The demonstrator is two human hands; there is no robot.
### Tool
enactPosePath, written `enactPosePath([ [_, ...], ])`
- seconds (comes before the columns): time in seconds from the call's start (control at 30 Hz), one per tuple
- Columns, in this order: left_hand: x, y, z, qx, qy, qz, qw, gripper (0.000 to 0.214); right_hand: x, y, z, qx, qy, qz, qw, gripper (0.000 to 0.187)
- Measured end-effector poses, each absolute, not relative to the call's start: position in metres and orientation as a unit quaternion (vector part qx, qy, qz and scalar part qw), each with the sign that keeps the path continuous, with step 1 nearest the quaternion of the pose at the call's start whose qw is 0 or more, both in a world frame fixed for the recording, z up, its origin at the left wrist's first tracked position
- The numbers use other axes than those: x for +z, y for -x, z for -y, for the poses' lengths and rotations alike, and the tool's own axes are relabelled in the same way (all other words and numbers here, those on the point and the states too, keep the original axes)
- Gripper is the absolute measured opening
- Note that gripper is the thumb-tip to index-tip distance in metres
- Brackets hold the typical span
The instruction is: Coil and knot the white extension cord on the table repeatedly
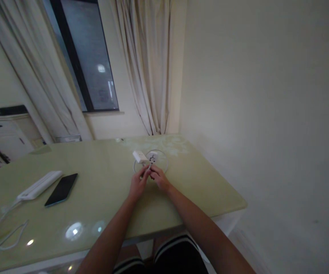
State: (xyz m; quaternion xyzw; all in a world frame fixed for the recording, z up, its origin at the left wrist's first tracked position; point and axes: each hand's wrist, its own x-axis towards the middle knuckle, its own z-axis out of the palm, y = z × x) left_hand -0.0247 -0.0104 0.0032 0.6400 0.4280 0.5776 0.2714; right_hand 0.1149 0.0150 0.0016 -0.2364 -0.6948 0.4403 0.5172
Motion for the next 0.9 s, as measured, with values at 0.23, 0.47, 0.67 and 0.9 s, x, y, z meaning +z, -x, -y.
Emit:
enactPosePath([
  [0.23, 0.010, 0.020, 0.015, 0.594, -0.601, -0.386, 0.370, 0.040, 0.004, -0.107, -0.012, 0.522, 0.238, 0.625, 0.529, 0.055],
  [0.47, 0.012, 0.023, 0.019, 0.581, -0.638, -0.440, 0.246, 0.040, 0.008, -0.108, -0.013, 0.457, 0.303, 0.600, 0.582, 0.057],
  [0.67, 0.004, 0.025, 0.012, 0.579, -0.616, -0.430, 0.317, 0.055, 0.016, -0.110, -0.006, 0.426, 0.245, 0.695, 0.525, 0.053],
  [0.9, 0.005, 0.020, 0.014, 0.593, -0.605, -0.425, 0.319, 0.063, 0.004, -0.107, -0.015, 0.406, 0.342, 0.652, 0.541, 0.073],
])
